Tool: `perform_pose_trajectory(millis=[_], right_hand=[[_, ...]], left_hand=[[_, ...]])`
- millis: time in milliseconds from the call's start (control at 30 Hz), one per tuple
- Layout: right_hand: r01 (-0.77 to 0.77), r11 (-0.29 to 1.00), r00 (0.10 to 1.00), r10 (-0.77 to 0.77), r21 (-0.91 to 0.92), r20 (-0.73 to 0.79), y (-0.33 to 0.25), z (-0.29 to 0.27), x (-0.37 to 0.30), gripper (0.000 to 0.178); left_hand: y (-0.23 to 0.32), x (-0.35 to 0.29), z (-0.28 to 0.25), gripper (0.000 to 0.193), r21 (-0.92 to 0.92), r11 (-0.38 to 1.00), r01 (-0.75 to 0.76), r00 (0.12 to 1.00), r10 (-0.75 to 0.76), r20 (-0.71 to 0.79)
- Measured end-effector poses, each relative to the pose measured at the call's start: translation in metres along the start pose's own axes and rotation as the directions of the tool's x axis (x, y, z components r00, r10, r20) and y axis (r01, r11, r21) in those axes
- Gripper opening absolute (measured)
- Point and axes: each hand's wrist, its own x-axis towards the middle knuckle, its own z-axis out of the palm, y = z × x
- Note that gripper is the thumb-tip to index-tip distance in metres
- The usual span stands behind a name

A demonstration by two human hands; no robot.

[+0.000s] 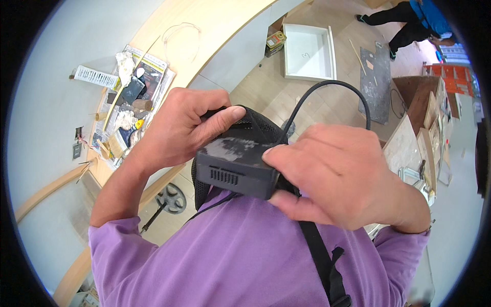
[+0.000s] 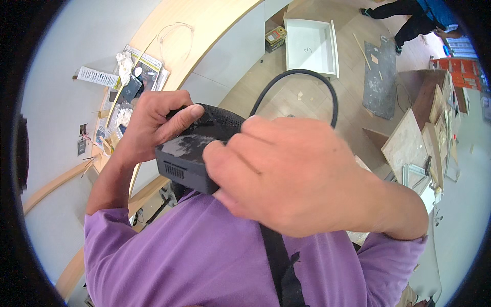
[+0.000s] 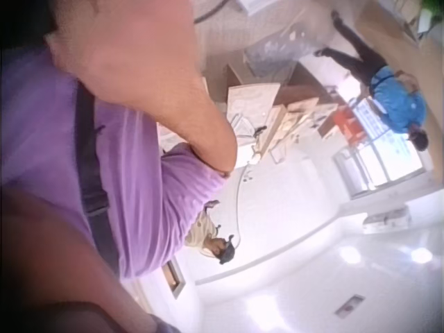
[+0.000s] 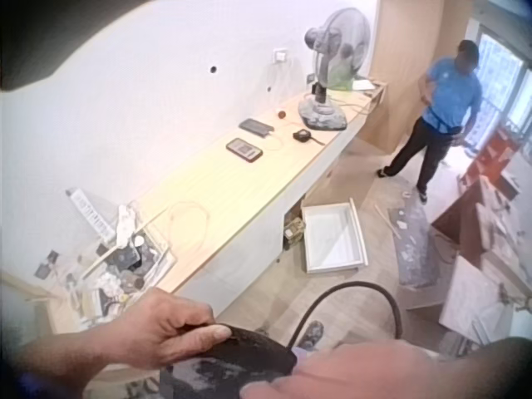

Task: The person installs white cabinet doors onto a wooden cabinet frame. They align the doors with the hinges, secure them using a screwdriver, and test the opening and closing mechanism. The person also adjusts the camera headstrap at the end.

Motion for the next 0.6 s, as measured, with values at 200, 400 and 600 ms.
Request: perform_pose_trajectory(millis=[200,400,600], right_hand=[[-0.186,0.982,0.972,0.186,-0.018,0.147,0.0,-0.01,0.008,0.038],[-0.359,0.932,0.859,0.351,-0.05,0.373,0.012,-0.004,0.006,0.03],[-0.405,0.913,0.85,0.353,0.058,0.39,0.016,0.003,0.011,0.036]], left_hand=[[-0.002,-0.009,-0.008,0.026,0.029,0.998,-0.06,0.998,0.059,0.028],[0.0,-0.023,-0.02,0.013,0.157,0.987,0.02,0.984,-0.047,0.174],[0.002,-0.051,-0.025,0.01,0.41,0.906,0.108,0.956,-0.207,0.206]])
